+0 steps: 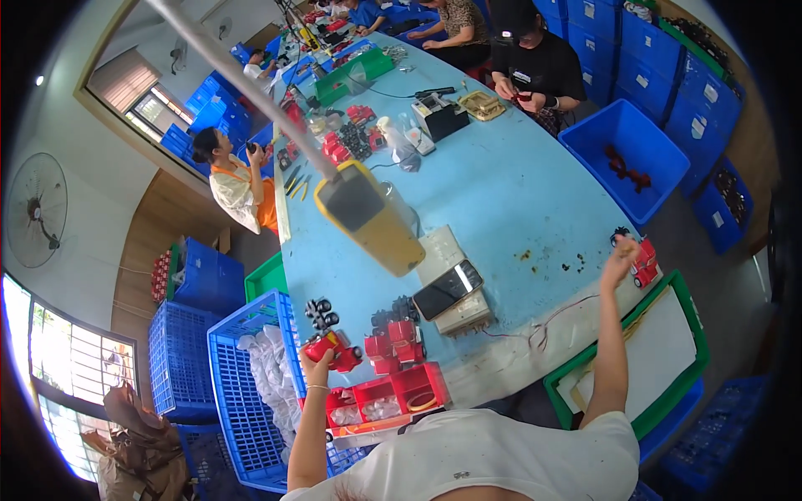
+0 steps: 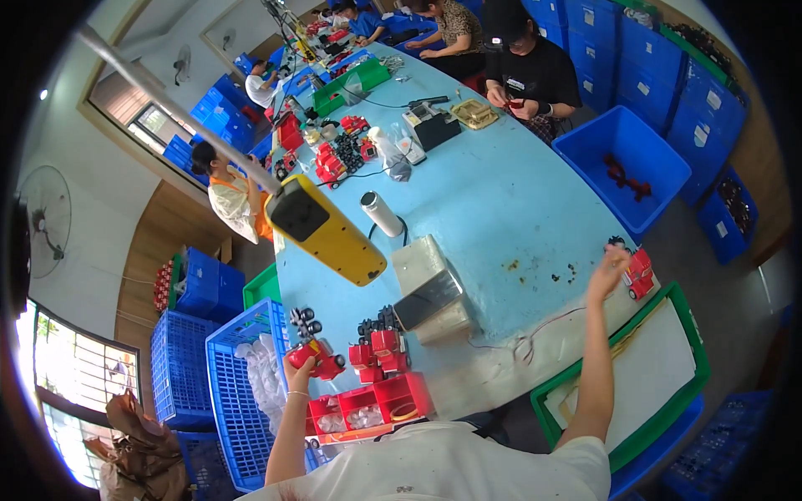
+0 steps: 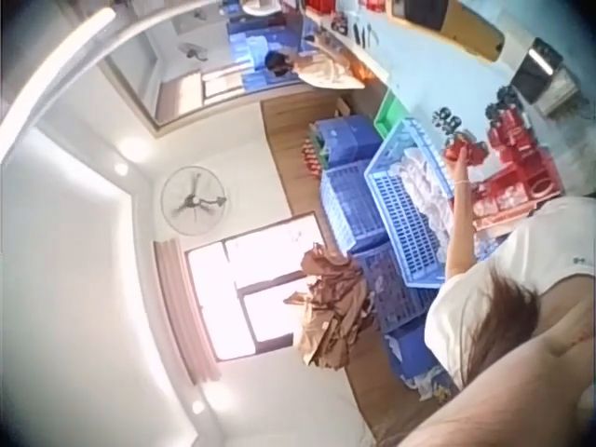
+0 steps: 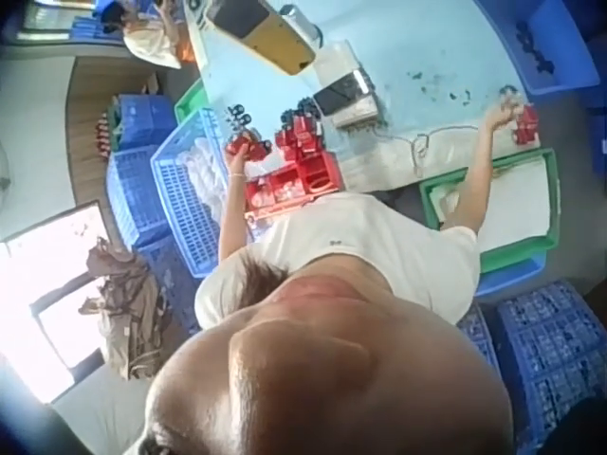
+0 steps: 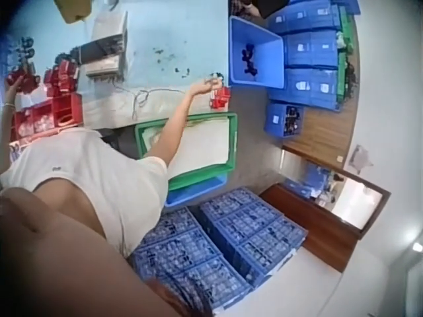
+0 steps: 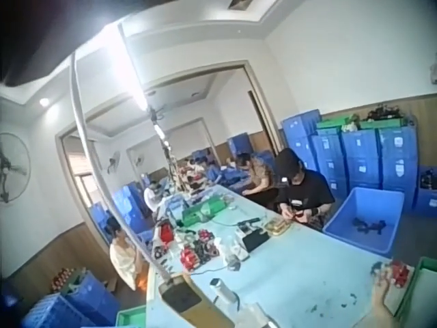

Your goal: Assembling toy fire trucks and packaging them into plastic bags for storage in crates.

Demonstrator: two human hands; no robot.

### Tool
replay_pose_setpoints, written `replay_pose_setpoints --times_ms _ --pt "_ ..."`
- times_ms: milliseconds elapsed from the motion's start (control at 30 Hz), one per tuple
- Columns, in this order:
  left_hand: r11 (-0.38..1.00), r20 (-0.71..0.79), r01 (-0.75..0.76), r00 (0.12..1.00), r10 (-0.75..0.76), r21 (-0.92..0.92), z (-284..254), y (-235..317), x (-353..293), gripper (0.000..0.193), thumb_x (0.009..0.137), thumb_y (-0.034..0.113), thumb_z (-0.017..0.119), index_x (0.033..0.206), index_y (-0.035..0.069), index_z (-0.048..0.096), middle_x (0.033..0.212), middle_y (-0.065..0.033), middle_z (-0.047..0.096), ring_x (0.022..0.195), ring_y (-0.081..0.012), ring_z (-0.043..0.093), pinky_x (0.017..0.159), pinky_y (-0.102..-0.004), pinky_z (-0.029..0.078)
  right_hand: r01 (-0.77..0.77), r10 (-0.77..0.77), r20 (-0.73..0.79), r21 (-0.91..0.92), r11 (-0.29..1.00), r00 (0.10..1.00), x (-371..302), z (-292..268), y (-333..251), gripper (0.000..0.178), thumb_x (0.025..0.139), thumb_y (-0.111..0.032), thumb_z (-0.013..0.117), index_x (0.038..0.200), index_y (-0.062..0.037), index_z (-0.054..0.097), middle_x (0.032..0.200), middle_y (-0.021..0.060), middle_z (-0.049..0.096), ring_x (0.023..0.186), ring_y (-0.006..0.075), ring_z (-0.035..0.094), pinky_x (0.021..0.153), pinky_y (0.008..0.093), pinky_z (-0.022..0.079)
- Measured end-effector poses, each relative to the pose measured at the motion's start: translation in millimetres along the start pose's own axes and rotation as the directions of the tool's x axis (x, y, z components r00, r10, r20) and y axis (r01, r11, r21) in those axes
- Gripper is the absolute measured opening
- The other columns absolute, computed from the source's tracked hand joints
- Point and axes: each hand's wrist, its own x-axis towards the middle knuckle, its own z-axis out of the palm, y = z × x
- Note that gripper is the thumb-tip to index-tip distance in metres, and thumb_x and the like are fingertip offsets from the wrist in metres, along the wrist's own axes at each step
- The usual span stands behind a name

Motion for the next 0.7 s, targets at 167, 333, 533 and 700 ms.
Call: replay_pose_setpoints --times_ms 167,333,533,700 --pt "0.718 -0.11 -0.06 0.976 0.188 0.693 5 -82 46 0.066 0.062 0.035 0.073 0.111 0.004 0.04 0.093 -0.021 0.06 0.081 -0.0348 0.061 0.07 -0.0421 0.05 -0.13 -0.008 -0.317 -0.41 0.903 0.948 71 -46 113 0.025 0.083 -0.012 0.053 0.108 -0.0079 0.048 0.107 0.0118 0.056 0.1 0.0269 0.051 0.084 0.0336 0.04" --pt "0.492 -0.063 0.086 0.996 -0.064 0.866 43 -94 44 0.074 0.058 0.049 0.07 0.108 0.003 0.04 0.088 -0.0251 0.06 0.083 -0.0389 0.06 0.072 -0.0433 0.048 -0.138 -0.032 -0.182 -0.837 0.53 0.983 59 -32 109 0.035 0.081 -0.015 0.057 0.114 -0.017 0.047 0.113 0.0086 0.055 0.108 0.026 0.049 0.088 0.0393 0.038" --pt "0.571 0.116 0.051 0.961 -0.252 0.82 38 -70 42 0.07 0.061 0.047 0.07 0.103 0.0 0.039 0.087 -0.0236 0.061 0.081 -0.0385 0.06 0.073 -0.0434 0.048 -0.059 -0.091 -0.102 -0.92 0.388 0.991 48 -48 102 0.045 0.077 -0.014 0.062 0.117 -0.0215 0.044 0.118 0.004 0.052 0.114 0.0231 0.044 0.091 0.0461 0.032" --pt "0.65 0.147 0.02 0.968 -0.201 0.759 34 -70 32 0.079 0.065 0.043 0.069 0.115 -0.006 0.034 0.106 -0.0267 0.052 0.098 -0.0385 0.053 0.086 -0.0412 0.043 0.156 -0.08 0.139 -0.941 0.301 0.987 13 -58 44 0.044 0.076 -0.018 0.062 0.116 -0.0153 0.044 0.117 0.0038 0.051 0.114 0.023 0.042 0.091 0.0479 0.03"
